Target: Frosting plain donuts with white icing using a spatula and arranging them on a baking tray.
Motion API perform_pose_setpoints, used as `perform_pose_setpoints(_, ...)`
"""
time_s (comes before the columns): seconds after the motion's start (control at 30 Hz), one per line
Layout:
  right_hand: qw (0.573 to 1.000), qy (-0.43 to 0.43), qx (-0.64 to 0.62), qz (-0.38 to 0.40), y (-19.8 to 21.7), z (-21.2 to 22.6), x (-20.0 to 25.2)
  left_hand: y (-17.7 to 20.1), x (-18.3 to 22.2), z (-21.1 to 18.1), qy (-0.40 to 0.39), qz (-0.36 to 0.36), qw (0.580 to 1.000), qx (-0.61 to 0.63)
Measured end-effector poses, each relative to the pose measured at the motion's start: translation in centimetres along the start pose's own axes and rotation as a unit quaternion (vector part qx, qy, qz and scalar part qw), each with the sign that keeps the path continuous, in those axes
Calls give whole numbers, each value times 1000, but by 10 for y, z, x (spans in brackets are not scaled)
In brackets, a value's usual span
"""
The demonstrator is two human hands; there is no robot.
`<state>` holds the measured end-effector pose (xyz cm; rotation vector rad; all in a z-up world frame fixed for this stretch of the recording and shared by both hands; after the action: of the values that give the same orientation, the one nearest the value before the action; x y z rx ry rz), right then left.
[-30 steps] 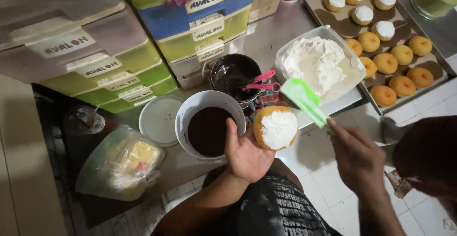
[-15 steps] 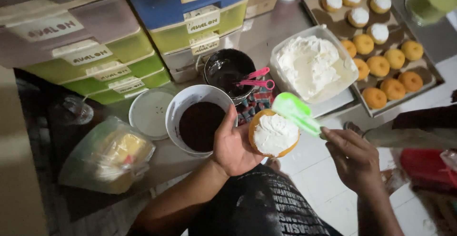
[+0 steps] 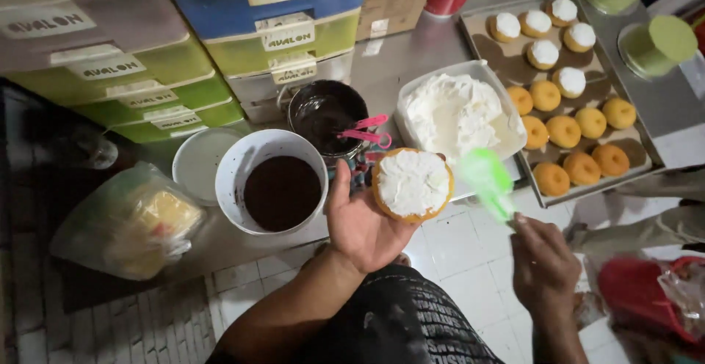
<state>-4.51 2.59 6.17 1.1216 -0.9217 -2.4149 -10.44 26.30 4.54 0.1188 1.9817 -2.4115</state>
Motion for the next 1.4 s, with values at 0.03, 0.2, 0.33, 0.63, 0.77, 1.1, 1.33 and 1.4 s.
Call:
perform_pose_setpoints(0.03,1000,5,-4,1,5,-5,-2,0,-3,3,-5,2,1000,-2)
perform_pose_setpoints(0.2,995,33,-87,36,19,4,-14,-1,-15,28,-11,34,995,-90)
perform_pose_setpoints(0.33,997,10,-63,46,16,-17,-17,15,-20,42,1,27,998,-60)
perform_pose_setpoints(0.63,995,12,-92,47,17,-26,-14,17,-27,48,-30,29,994,-96)
perform_pose_setpoints(0.77,997,33,-69,15,16,-26,-8,13,-33,41,-80,-10,992,-100)
perform_pose_setpoints(1.1,998,41,-47,-13,1,-41,-1,21,-45,26,-158,-54,986,-5)
perform_pose_setpoints(1.33,997,17,-69,-15,14,-34,-10,17,-46,29,-152,-1,987,-46)
perform_pose_setpoints(1.4,997,62,-45,16,2,-23,-14,16,-46,32,-134,3,989,-63)
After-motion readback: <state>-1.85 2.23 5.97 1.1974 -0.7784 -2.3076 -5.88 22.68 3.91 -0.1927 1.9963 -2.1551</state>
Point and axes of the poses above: each hand's wrist, its own x-axis away from the middle knuckle, its own y-axis out of the back of the hand, z = x × y, the point moved 8 cm from there along -x, towards the middle knuckle, and after that the axes turned 6 degrees about -x, right-handed, at the moved point
